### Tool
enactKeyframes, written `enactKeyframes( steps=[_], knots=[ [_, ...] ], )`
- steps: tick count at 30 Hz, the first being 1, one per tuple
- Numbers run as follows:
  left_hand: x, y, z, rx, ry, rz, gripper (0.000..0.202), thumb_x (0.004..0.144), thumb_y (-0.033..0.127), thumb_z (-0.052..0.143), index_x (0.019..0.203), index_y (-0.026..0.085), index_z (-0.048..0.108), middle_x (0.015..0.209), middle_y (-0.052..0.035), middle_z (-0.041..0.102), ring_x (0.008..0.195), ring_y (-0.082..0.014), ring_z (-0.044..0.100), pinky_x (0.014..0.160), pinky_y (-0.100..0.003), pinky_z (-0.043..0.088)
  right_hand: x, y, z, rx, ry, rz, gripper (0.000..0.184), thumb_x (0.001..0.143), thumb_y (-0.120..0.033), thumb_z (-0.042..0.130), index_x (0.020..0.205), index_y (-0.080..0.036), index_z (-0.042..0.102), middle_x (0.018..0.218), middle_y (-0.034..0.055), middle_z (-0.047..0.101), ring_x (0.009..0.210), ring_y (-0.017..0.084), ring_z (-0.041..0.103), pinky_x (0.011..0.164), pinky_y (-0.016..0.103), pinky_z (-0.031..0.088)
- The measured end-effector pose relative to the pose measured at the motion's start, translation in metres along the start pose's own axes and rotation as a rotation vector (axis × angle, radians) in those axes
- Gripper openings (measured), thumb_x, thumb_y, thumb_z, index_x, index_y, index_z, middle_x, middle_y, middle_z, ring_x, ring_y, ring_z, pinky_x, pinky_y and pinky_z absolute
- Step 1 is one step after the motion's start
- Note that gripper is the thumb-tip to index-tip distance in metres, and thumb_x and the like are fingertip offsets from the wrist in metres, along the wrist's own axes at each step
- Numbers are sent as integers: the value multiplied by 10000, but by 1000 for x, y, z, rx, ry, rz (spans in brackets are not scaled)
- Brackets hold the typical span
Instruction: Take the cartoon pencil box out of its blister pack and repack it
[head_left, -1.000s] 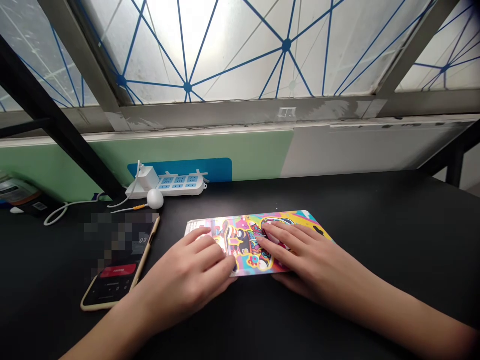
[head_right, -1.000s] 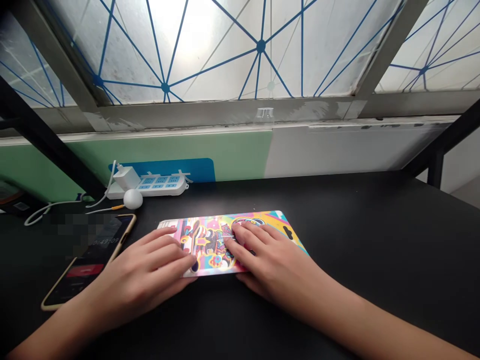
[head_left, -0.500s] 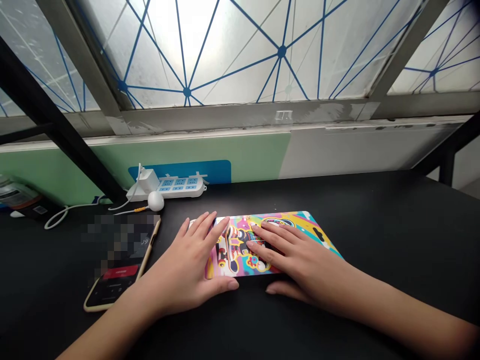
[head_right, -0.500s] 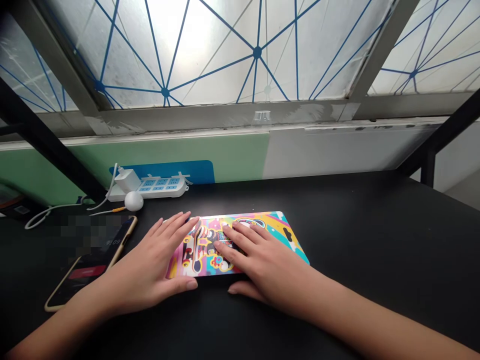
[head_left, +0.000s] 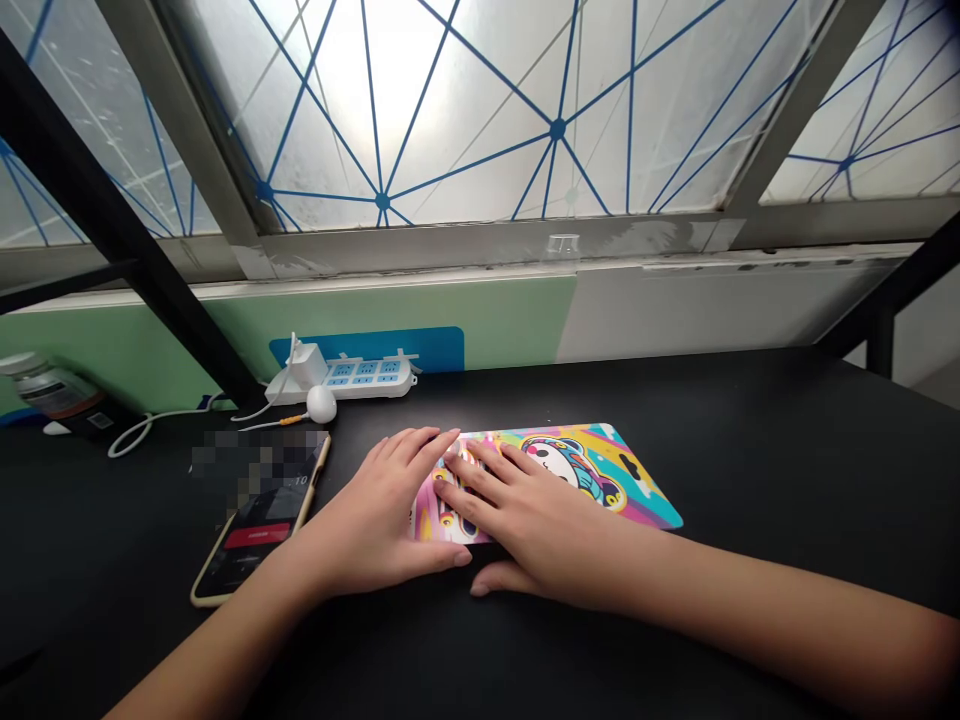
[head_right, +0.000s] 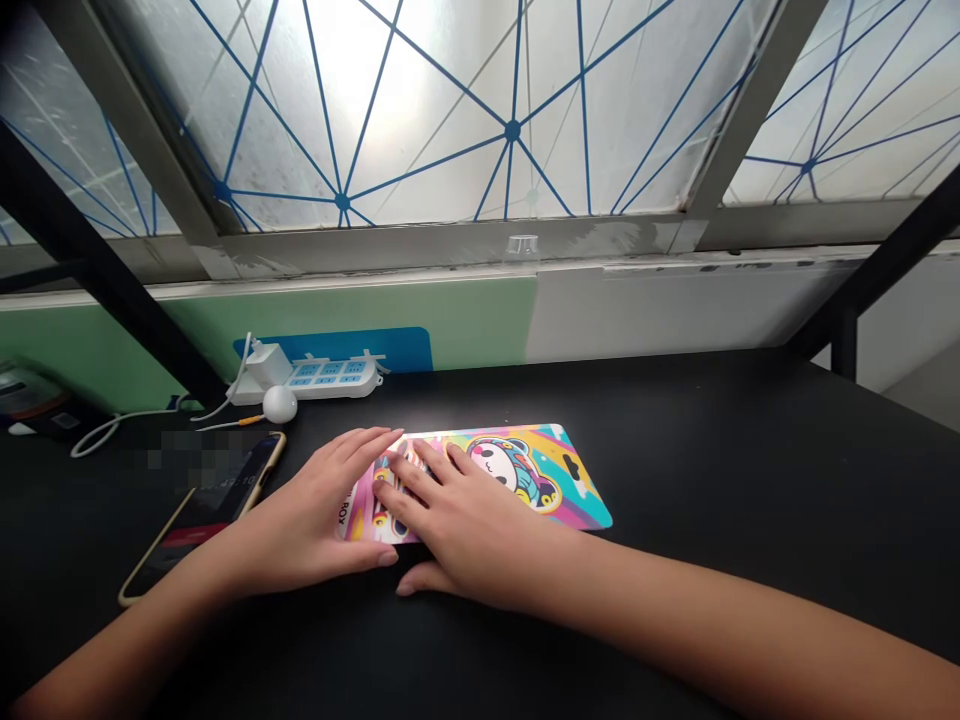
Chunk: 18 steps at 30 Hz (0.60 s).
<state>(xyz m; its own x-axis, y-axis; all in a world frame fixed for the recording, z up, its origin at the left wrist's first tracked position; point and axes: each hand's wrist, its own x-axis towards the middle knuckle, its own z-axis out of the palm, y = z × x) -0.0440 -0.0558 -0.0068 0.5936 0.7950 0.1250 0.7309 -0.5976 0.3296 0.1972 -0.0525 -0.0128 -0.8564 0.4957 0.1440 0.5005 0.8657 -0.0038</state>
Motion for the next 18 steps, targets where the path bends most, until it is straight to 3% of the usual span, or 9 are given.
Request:
enactKeyframes(
  steps=[9,13,18],
  knots=[
    [3,1,-3,15,-46,-49,1038,797,570,769,1619,196,255,1619,-179,393,1506,-365,326,1201,-612,311,-7,15,-12,145,-55,4,1024,814,-726,689,1623,-232,301,1671,149,317,1522,424,296,1185,637,326],
    [3,0,-2,24,-59,-67,1052,801,621,743,1625,208,233,1630,-179,379,1513,-370,313,1207,-629,276,-13,23,-15,178,-60,-8,996,810,-725,694,1612,-260,330,1665,130,336,1523,395,312,1198,611,326],
    [3,-3,-1,48,-77,-73,1061,800,683,710,1628,222,233,1643,-182,359,1531,-383,286,1216,-654,228,-35,38,-17,170,-86,20,1000,814,-729,687,1628,-335,259,1676,90,309,1532,378,287,1204,603,330]
  ],
)
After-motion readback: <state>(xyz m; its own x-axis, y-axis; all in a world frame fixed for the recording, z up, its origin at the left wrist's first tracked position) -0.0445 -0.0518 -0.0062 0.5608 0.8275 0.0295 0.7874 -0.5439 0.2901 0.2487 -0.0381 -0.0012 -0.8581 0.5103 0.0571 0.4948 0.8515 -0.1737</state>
